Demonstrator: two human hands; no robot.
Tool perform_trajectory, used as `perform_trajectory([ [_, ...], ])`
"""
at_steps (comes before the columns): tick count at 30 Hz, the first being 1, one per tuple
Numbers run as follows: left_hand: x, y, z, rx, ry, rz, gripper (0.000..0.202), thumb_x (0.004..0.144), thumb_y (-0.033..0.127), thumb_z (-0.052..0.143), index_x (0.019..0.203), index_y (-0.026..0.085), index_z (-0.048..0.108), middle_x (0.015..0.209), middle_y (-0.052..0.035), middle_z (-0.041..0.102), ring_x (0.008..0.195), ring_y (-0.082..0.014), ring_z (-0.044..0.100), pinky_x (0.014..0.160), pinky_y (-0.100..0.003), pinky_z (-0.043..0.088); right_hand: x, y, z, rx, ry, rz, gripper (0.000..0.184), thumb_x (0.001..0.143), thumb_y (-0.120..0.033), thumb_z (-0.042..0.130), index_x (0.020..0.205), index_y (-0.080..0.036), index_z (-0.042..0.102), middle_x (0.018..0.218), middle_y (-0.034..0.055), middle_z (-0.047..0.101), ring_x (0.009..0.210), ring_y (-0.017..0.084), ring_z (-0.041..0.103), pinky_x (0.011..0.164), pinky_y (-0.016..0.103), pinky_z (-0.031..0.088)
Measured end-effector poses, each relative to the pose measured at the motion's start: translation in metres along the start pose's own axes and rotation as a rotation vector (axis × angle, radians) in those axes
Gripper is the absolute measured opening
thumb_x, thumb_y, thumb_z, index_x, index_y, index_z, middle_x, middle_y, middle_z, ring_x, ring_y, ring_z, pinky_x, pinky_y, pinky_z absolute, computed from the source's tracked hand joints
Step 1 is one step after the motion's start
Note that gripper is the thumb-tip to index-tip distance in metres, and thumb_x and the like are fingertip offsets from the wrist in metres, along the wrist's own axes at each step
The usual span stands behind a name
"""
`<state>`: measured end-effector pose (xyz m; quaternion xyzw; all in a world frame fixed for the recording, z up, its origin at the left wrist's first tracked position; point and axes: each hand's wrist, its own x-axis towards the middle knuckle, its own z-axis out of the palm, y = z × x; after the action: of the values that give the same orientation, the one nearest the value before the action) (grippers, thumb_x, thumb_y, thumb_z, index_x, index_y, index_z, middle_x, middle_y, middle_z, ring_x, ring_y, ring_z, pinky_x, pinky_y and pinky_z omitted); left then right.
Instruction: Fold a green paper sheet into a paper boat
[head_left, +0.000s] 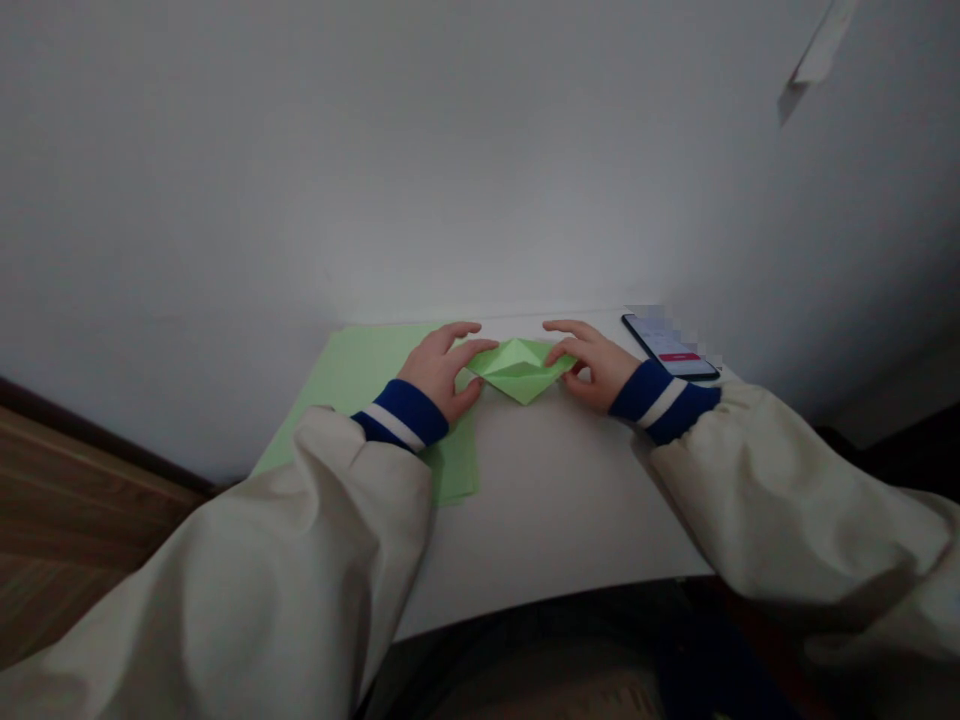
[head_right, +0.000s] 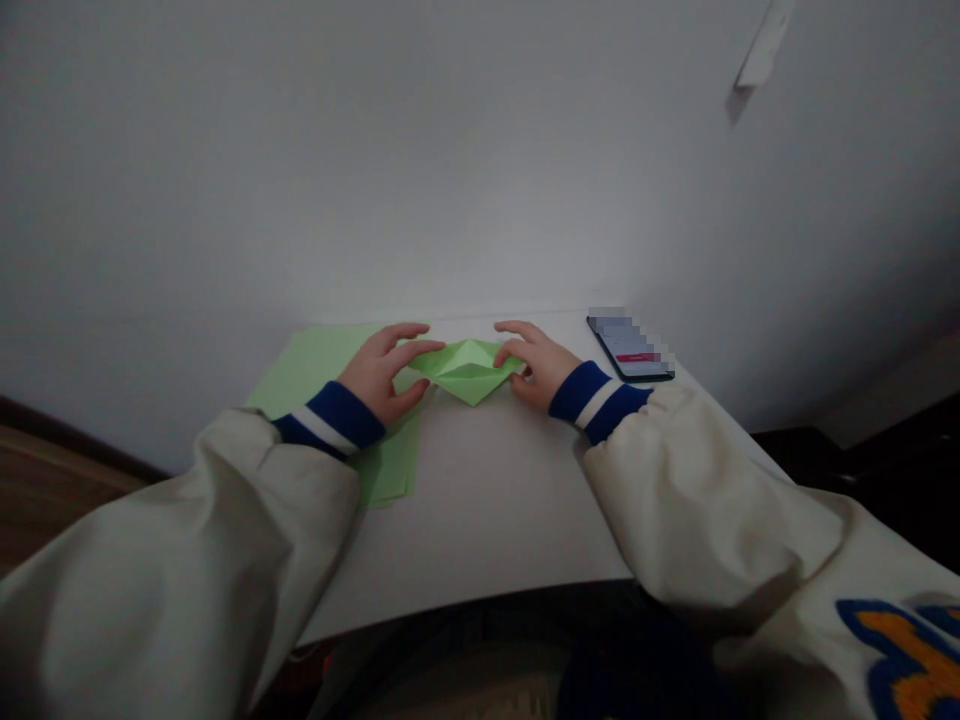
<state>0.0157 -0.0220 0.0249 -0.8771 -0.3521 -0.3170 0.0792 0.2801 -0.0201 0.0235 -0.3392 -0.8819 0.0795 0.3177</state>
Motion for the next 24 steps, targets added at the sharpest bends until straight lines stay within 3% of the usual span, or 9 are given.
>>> perform_trajectory([
  [3,0.0,0.004,-0.003,0.095,0.059,0.031,0.039,0.07,0.027,0.062,0.108,0.023,0.061,0.13,-0.0101,0.045,0.119,-0.0301,0.04,0.097,-0.051,0.033,0.004,-0.005,-0.002,0.03,0.008,0.063,0.008,0.071,-0.022,0.057,0.076,-0.017,0.059,0.108,0.0129,0.057,0.079,0.017,0.059,0.054,0.028,0.051],
  [7,0.003,0.013,-0.009,0.117,0.035,0.131,0.032,0.07,0.04,0.066,0.097,0.023,0.065,0.123,-0.0083,0.053,0.116,-0.0308,0.041,0.097,-0.051,0.032,0.01,-0.02,-0.005,0.07,0.069,0.194,0.016,0.073,-0.03,0.059,0.08,-0.016,0.061,0.083,0.0066,0.062,0.059,0.012,0.054,0.052,0.027,0.047],
  [10,0.007,0.016,-0.008,0.099,0.012,0.134,0.019,0.073,0.035,0.064,0.085,0.02,0.066,0.103,-0.0073,0.064,0.098,-0.0269,0.051,0.088,-0.045,0.039,0.013,-0.03,-0.004,0.221,0.064,0.255,0.021,0.073,-0.035,0.061,0.083,-0.016,0.06,0.084,0.0051,0.06,0.053,0.009,0.051,0.048,0.026,0.045],
  [12,0.01,0.016,-0.006,0.026,0.01,0.09,0.015,0.076,0.031,0.06,0.079,0.017,0.065,0.087,-0.0074,0.066,0.086,-0.0239,0.055,0.082,-0.042,0.042,0.014,-0.032,-0.002,0.399,0.09,0.265,0.032,0.073,-0.038,0.062,0.098,-0.018,0.056,0.096,0.0061,0.059,0.054,0.008,0.052,0.047,0.025,0.045],
  [15,0.013,0.017,-0.003,-0.236,0.074,-0.061,0.021,0.078,0.035,0.058,0.076,0.015,0.064,0.075,-0.0063,0.065,0.077,-0.0206,0.056,0.077,-0.039,0.044,0.016,-0.026,0.001,0.633,0.166,0.261,0.06,0.072,-0.041,0.062,0.124,-0.025,0.038,0.119,0.0083,0.051,0.064,0.01,0.057,0.052,0.026,0.049],
  [17,0.015,0.022,-0.003,-0.509,0.127,-0.232,0.024,0.078,0.038,0.058,0.079,0.015,0.063,0.077,-0.0052,0.065,0.075,-0.0187,0.057,0.072,-0.035,0.046,0.018,-0.02,0.004,0.673,0.182,0.277,0.069,0.07,-0.043,0.064,0.129,-0.027,0.034,0.124,0.0091,0.048,0.073,0.012,0.059,0.059,0.028,0.051],
  [21,0.021,0.037,-0.002,-1.063,0.214,-0.425,0.031,0.072,0.044,0.065,0.084,0.016,0.061,0.08,-0.0027,0.066,0.076,-0.0165,0.06,0.075,-0.032,0.049,0.022,-0.018,0.012,0.708,0.121,0.286,0.064,0.064,-0.044,0.07,0.118,-0.021,0.046,0.12,0.0107,0.054,0.097,0.019,0.057,0.078,0.034,0.051],
  [24,0.025,0.045,0.001,-1.343,0.233,-0.519,0.032,0.07,0.041,0.069,0.086,0.016,0.06,0.082,-0.0035,0.066,0.079,-0.0164,0.062,0.08,-0.033,0.049,0.023,-0.025,0.017,0.888,0.082,0.289,0.048,0.066,-0.045,0.069,0.104,-0.018,0.055,0.107,0.0084,0.063,0.097,0.02,0.059,0.085,0.038,0.049],
])
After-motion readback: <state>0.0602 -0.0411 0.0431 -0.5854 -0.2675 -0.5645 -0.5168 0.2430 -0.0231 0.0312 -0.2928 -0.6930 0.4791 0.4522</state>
